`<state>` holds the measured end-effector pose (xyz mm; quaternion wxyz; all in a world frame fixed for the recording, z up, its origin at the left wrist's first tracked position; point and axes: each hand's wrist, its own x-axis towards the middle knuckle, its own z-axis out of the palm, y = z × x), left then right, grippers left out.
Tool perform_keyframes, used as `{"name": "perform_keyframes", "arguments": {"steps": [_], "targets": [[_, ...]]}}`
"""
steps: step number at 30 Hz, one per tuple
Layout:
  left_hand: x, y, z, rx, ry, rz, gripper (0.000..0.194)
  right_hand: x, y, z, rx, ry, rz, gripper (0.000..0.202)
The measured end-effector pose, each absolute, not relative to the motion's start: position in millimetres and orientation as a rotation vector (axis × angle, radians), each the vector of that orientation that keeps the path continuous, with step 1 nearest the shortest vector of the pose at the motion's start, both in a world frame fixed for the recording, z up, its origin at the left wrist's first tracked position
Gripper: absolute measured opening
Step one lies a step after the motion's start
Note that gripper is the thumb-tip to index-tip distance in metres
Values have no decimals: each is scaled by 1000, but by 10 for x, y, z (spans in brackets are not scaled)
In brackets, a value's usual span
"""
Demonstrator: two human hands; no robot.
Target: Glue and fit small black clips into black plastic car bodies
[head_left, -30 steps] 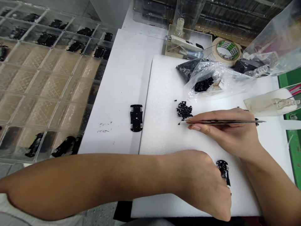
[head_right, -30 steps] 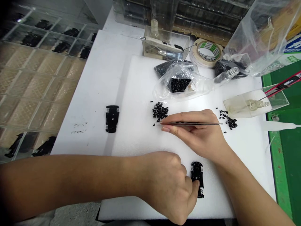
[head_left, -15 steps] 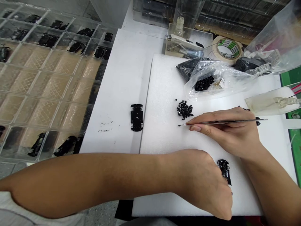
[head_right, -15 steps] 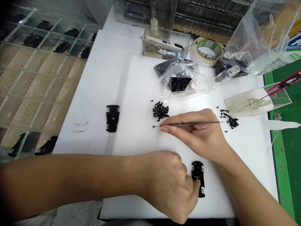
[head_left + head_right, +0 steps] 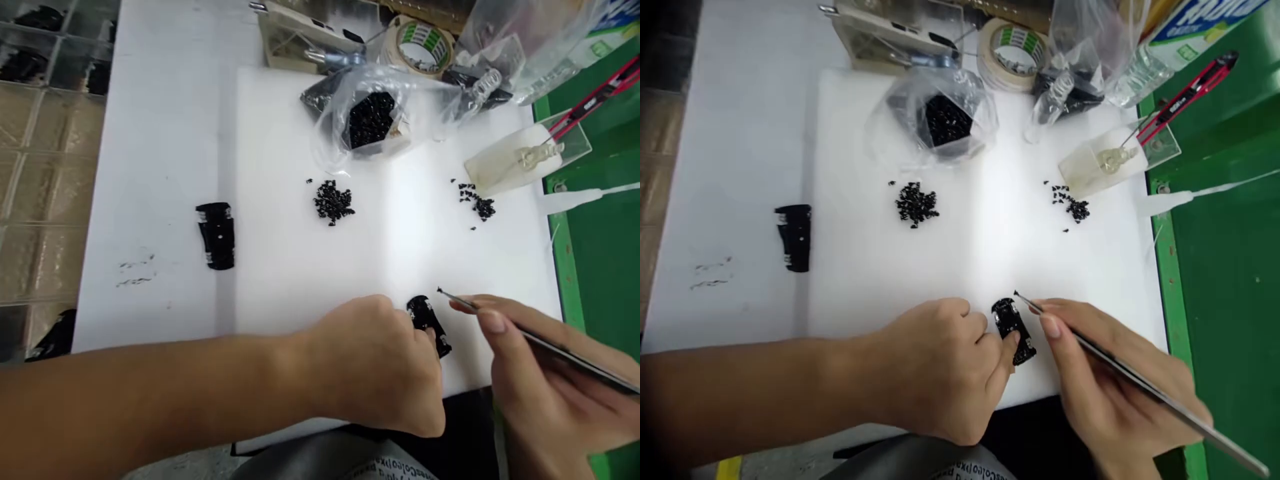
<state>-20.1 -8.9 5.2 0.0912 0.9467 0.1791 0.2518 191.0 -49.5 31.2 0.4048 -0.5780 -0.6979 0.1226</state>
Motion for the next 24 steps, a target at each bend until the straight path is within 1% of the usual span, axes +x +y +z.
{"name": "perform_keyframes", "arguments": {"steps": [2, 3, 5, 7, 9, 11, 13, 15, 18, 21, 24], "targets": [[-188, -175, 74, 2875, 564, 772, 11, 1851, -659, 230, -1500, -1726, 239, 46], [-181, -218, 89, 2897, 584, 739, 10, 1820, -699, 198, -1467, -1742, 240, 48], [-170, -287, 113, 2924, 624, 663, 20, 1784, -714, 164, -1356, -1813, 285, 54], [-167, -326, 122, 2925, 621, 630, 26, 1783, -687, 176, -1290, -1897, 334, 55], [-172, -333, 113, 2909, 581, 631, 23, 1789, -661, 218, -1318, -1950, 384, 50], [-179, -321, 97, 2884, 541, 647, 17, 1779, -659, 272, -1373, -1956, 405, 41], [-184, -307, 86, 2874, 539, 655, 15, 1756, -680, 327, -1468, -1936, 458, 31], [-186, -298, 86, 2885, 562, 657, 15, 1742, -700, 374, -1565, -1910, 528, 26], [-184, -288, 98, 2905, 567, 657, 17, 1762, -671, 423, -1636, -1830, 497, 27], [-179, -285, 103, 2876, 552, 670, 9, 1771, -566, 425, -1507, -1901, 506, 28], [-171, -294, 96, 2844, 573, 713, 12, 1711, -482, 363, -1372, -1973, 534, 32]]}}
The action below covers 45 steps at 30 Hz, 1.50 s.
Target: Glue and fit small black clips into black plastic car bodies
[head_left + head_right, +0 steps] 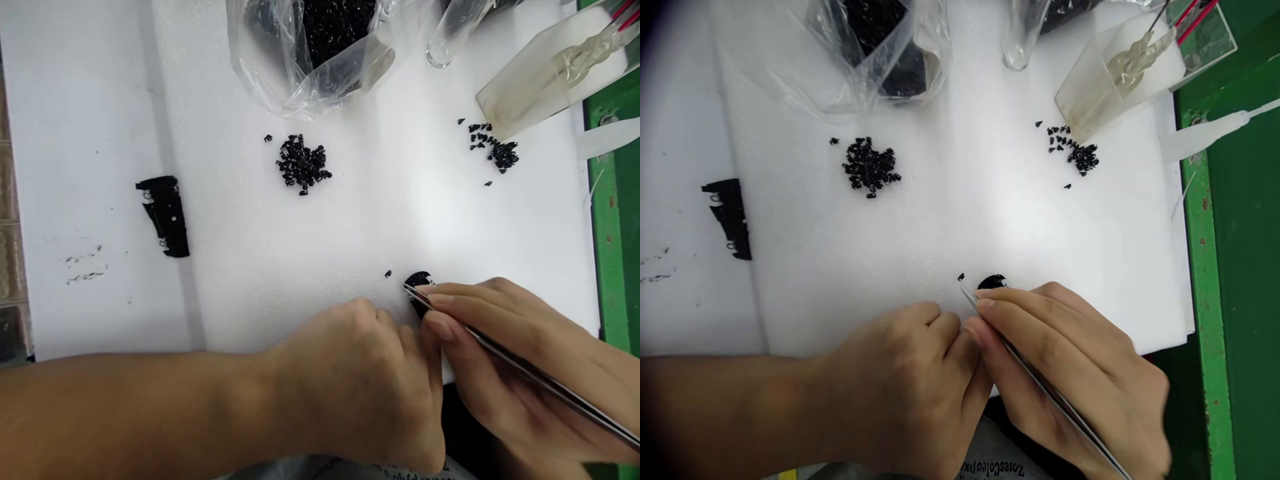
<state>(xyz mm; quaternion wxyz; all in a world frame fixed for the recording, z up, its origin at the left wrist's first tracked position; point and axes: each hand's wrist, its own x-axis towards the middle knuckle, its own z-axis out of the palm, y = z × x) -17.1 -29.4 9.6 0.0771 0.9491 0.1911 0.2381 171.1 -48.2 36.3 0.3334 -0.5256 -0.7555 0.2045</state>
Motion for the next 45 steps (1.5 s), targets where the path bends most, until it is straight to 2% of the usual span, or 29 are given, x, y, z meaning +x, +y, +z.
{"name": "perform_keyframes", "arguments": {"steps": [7, 18, 24, 35, 45], "targets": [[-154, -313, 53, 2839, 593, 770, 13, 1665, -505, 187, -1271, -1979, 441, 55], [-163, -314, 77, 2847, 575, 757, 12, 1637, -446, 289, -1283, -1996, 467, 44], [-164, -309, 64, 2876, 564, 733, 12, 1642, -503, 255, -1341, -1975, 472, 53], [-153, -302, 81, 2833, 587, 736, 10, 1585, -495, 244, -1354, -1944, 336, 53], [-143, -286, 85, 2780, 614, 766, 14, 1598, -504, 223, -1374, -1929, 400, 52]]}}
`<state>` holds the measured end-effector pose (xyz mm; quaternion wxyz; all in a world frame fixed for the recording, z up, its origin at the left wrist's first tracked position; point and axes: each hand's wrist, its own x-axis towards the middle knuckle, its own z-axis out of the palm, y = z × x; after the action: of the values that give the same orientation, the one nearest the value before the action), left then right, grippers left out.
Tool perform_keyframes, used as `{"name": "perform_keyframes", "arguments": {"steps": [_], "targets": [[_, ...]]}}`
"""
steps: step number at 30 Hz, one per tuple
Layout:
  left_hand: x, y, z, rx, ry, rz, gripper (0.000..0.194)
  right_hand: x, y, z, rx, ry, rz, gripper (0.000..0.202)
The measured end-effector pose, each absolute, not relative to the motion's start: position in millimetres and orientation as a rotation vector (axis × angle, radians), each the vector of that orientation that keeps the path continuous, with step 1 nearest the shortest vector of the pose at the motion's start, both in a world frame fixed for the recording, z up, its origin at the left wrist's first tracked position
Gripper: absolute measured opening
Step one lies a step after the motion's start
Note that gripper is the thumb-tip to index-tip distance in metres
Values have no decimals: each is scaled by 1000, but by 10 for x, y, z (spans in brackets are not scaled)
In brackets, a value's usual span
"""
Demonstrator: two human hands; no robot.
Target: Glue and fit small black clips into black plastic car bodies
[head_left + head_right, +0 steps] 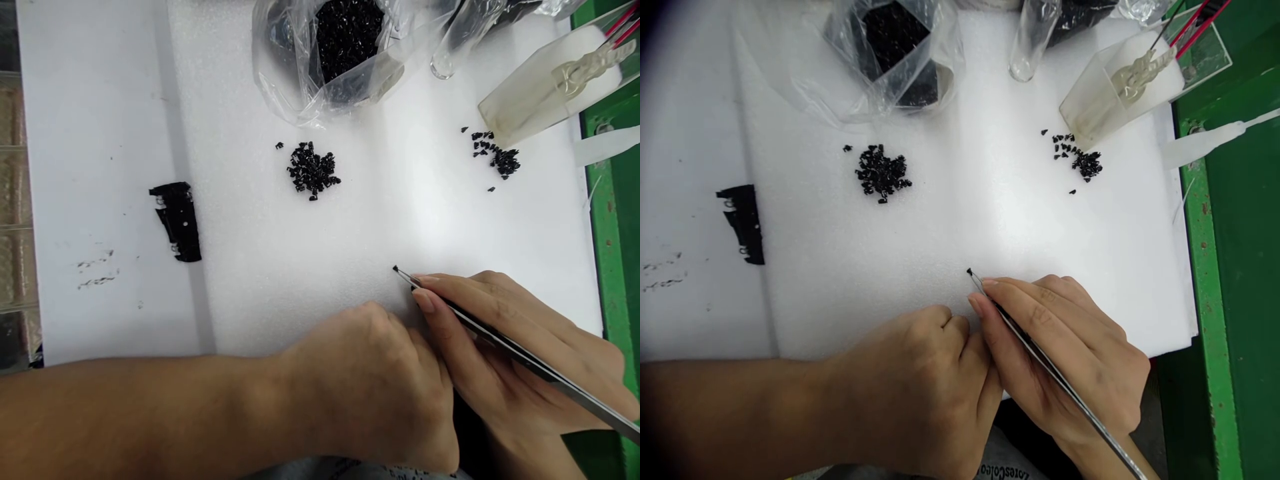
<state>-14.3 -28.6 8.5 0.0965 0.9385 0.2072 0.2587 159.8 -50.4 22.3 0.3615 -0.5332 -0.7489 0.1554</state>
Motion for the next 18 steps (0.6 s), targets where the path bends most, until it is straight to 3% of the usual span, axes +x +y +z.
{"name": "perform_keyframes", "arguments": {"steps": [6, 11, 18], "targets": [[-160, -287, 75, 2815, 575, 748, 11, 1613, -483, 236, -1339, -1956, 393, 52], [-176, -275, 62, 2860, 530, 756, 11, 1580, -647, 374, -1508, -1897, 415, 33], [-167, -289, 87, 2860, 536, 679, 10, 1619, -749, 355, -1527, -1918, 404, 34]]}}
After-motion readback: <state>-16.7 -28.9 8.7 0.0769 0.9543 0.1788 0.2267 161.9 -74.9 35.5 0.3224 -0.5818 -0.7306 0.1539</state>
